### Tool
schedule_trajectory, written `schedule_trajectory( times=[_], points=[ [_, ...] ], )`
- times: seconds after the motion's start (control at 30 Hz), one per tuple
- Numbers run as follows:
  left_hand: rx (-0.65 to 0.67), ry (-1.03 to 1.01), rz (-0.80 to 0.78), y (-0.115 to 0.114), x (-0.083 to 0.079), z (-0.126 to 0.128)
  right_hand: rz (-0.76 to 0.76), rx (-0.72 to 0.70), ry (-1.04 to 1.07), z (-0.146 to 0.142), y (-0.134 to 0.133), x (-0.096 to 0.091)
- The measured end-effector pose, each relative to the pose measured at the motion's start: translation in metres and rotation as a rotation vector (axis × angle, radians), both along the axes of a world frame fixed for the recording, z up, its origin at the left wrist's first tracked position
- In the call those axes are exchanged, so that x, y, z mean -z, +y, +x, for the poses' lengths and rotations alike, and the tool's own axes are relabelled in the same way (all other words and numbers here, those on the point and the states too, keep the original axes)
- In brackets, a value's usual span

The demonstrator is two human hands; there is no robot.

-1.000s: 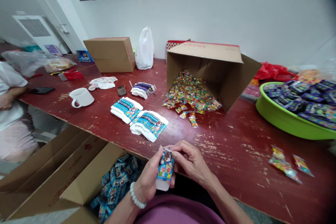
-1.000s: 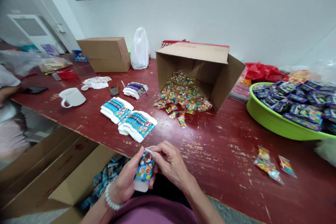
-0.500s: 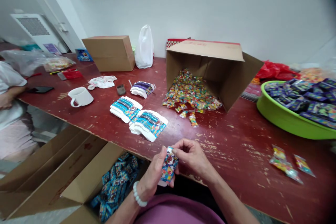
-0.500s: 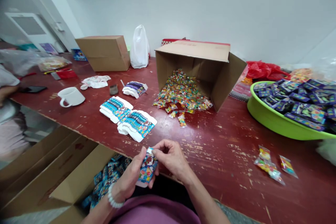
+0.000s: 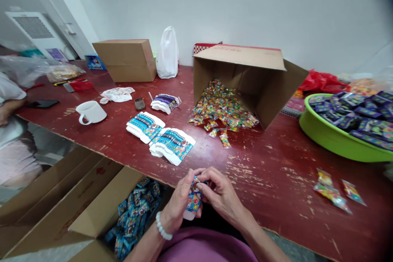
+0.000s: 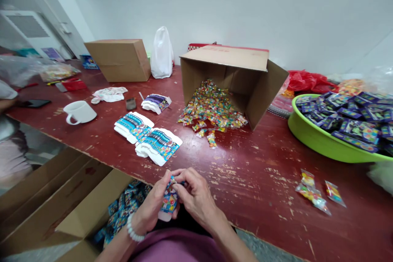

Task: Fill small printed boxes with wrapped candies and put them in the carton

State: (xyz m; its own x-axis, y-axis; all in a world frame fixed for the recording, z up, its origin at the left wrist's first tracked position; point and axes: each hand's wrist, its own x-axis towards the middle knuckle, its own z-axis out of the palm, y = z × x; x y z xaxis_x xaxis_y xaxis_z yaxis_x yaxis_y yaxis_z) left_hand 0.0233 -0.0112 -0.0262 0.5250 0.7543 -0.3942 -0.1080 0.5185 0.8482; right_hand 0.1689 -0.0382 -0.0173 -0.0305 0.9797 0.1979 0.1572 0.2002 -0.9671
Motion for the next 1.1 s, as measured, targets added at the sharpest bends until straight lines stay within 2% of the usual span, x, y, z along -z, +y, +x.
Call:
schedule_trajectory(
  times=[0.07, 0.17, 0.33, 0.43, 0.53, 0.6, 0.8, 0.83, 0.9, 1.0, 1.1],
  points=[
    [-0.031, -0.031, 0.016, -0.001, 0.0, 0.003, 0.023, 0.015, -0.103, 0.002, 0.003, 0.004],
    [-0.024, -0.078, -0.006, 0.001, -0.005, 0.004, -0.119, 0.077, -0.256, 0.024, 0.026, 0.01],
    [-0.029, -0.051, -0.057, 0.002, -0.004, -0.006, -0.219, 0.533, -0.444, 0.085, 0.087, 0.027],
    [-0.052, -0.034, -0.038, 0.002, 0.004, -0.015, -0.275, 0.626, -0.497, 0.104, 0.105, 0.04],
    [-0.163, -0.037, -0.041, 0.009, 0.008, -0.021, -0.292, 0.603, -0.491, 0.106, 0.104, 0.047],
    [-0.248, -0.047, -0.04, 0.017, 0.005, -0.023, -0.295, 0.547, -0.447, 0.101, 0.095, 0.045],
    [-0.442, -0.097, -0.003, 0.04, -0.009, -0.02, -0.301, 0.193, -0.208, 0.062, 0.035, 0.012],
    [-0.453, -0.102, 0.01, 0.042, -0.011, -0.019, -0.29, 0.11, -0.105, 0.053, 0.024, 0.007],
    [-0.457, -0.117, 0.018, 0.041, -0.012, -0.017, -0.25, 0.055, -0.064, 0.039, 0.01, 0.0],
    [-0.42, -0.137, -0.024, 0.035, -0.014, -0.017, -0.155, 0.105, -0.181, 0.029, 0.004, -0.001],
    [-0.289, -0.142, -0.056, 0.025, -0.013, -0.021, -0.125, 0.134, -0.208, 0.028, 0.008, 0.003]
  ],
)
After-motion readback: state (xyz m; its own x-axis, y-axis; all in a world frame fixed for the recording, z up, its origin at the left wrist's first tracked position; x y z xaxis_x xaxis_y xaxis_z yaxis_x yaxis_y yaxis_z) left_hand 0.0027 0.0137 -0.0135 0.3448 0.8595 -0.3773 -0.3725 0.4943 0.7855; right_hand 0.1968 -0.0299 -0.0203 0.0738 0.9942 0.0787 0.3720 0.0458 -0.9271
